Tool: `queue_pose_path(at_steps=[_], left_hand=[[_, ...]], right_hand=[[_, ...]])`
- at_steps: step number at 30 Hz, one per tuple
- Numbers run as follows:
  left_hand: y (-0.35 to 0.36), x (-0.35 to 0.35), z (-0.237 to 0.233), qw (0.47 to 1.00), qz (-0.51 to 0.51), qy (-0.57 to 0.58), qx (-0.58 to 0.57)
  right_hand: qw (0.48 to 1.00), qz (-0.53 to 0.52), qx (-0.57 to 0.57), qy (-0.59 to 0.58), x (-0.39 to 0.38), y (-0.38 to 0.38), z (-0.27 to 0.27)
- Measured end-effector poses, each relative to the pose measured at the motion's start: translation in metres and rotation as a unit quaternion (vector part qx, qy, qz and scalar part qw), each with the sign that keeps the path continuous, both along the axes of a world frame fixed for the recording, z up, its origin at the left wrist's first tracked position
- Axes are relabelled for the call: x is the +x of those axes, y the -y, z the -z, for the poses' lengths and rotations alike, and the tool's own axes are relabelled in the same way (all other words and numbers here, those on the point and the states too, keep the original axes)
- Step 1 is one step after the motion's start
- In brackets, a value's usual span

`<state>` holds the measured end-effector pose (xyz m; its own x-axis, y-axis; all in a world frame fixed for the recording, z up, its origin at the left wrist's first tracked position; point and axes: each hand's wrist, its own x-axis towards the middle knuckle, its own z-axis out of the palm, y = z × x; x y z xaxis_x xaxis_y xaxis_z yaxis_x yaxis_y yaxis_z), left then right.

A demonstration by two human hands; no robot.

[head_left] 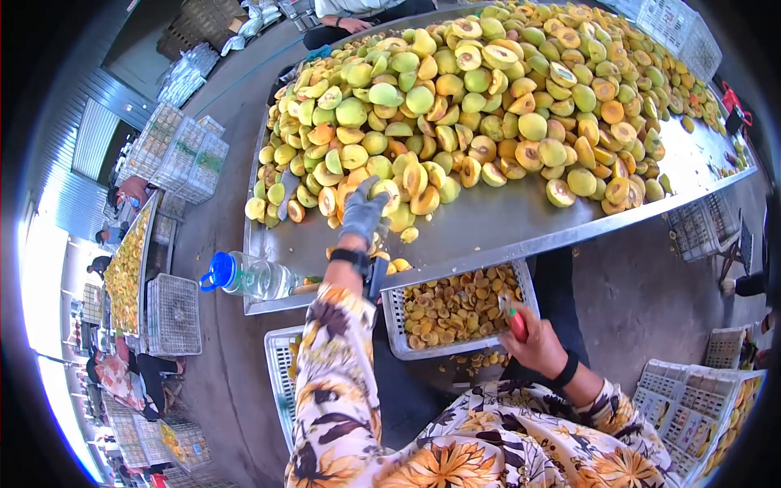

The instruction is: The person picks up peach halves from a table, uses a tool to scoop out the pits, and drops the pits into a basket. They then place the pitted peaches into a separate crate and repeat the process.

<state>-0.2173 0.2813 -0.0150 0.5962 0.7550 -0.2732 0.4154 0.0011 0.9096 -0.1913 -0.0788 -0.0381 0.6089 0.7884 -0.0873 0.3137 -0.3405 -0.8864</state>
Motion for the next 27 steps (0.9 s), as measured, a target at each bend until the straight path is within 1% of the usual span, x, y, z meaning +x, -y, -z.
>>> queue_pose_path(at_steps=[1,3,4,5,6,8,9,10,11,12,14,15,16,17,18,20,21,22,24,25,26,27], left_hand=[[0.016,-0.016,-0.009,0.989,0.012,0.108,-0.099],[0.042,-0.048,-0.018,0.975,0.099,0.143,-0.142],[0.064,-0.059,-0.028,0.972,0.092,0.158,-0.149],[0.081,-0.066,-0.020,0.973,0.084,0.188,-0.107],[0.095,-0.075,-0.013,0.971,0.076,0.218,-0.063],[0.118,-0.096,-0.025,0.987,0.115,0.105,-0.047],[0.126,-0.101,-0.029,0.973,0.110,0.123,-0.161],[0.129,-0.109,-0.025,0.975,0.092,0.046,-0.195],[0.135,-0.112,-0.003,0.980,0.068,0.107,-0.152],[0.143,-0.111,0.017,0.979,0.045,0.169,-0.105],[0.163,-0.112,0.005,0.978,0.040,0.165,-0.122],[0.173,-0.111,0.004,0.967,0.011,0.215,-0.137],[0.182,-0.109,0.005,0.952,-0.017,0.264,-0.152],[0.184,-0.106,0.027,0.945,-0.041,0.299,-0.124],[0.182,-0.109,0.044,0.945,-0.041,0.298,-0.125],[0.179,-0.111,0.065,0.921,-0.095,0.283,-0.252],[0.176,-0.111,0.073,0.920,-0.098,0.285,-0.251],[0.172,-0.109,0.076,0.917,-0.100,0.297,-0.249],[0.165,-0.107,0.082,0.910,-0.099,0.320,-0.243],[0.162,-0.112,0.079,0.895,-0.052,0.319,-0.306],[0.157,-0.117,0.076,0.895,-0.053,0.318,-0.308],[0.152,-0.118,0.072,0.898,-0.001,0.263,-0.352]], right_hand=[[1.000,0.006,0.004,-0.007,0.003,-0.010,-0.002],[0.997,0.002,0.072,0.043,0.009,-0.033,-0.006],[0.997,-0.015,0.074,0.020,0.010,-0.044,-0.009],[0.999,-0.016,0.041,-0.013,0.010,-0.054,-0.023],[0.989,-0.016,0.140,0.038,0.006,-0.066,-0.014],[0.984,-0.031,0.177,-0.009,-0.002,-0.082,-0.015],[0.984,-0.048,0.149,-0.083,-0.009,-0.084,-0.019],[0.978,-0.065,0.121,-0.156,-0.016,-0.085,-0.022],[0.980,-0.073,0.144,-0.117,-0.025,-0.086,-0.019],[0.978,-0.058,0.185,-0.075,-0.033,-0.088,-0.013],[0.968,-0.013,0.151,-0.201,-0.040,-0.087,-0.011],[0.968,-0.012,0.149,-0.202,-0.040,-0.083,-0.015],[0.949,-0.010,0.118,-0.293,-0.039,-0.079,-0.025],[0.920,-0.008,0.086,-0.382,-0.039,-0.076,-0.031],[0.920,-0.007,0.086,-0.383,-0.041,-0.075,-0.029],[0.940,0.008,0.087,-0.331,-0.047,-0.078,-0.023],[0.974,0.000,0.087,-0.208,-0.049,-0.079,-0.020],[0.974,-0.003,0.086,-0.208,-0.048,-0.079,-0.018],[0.994,-0.006,0.108,-0.012,-0.039,-0.076,-0.013],[0.993,-0.026,0.080,-0.082,-0.033,-0.073,-0.015],[0.993,-0.026,0.078,-0.083,-0.030,-0.070,-0.018],[0.991,-0.096,0.050,-0.083,-0.026,-0.067,-0.022]])
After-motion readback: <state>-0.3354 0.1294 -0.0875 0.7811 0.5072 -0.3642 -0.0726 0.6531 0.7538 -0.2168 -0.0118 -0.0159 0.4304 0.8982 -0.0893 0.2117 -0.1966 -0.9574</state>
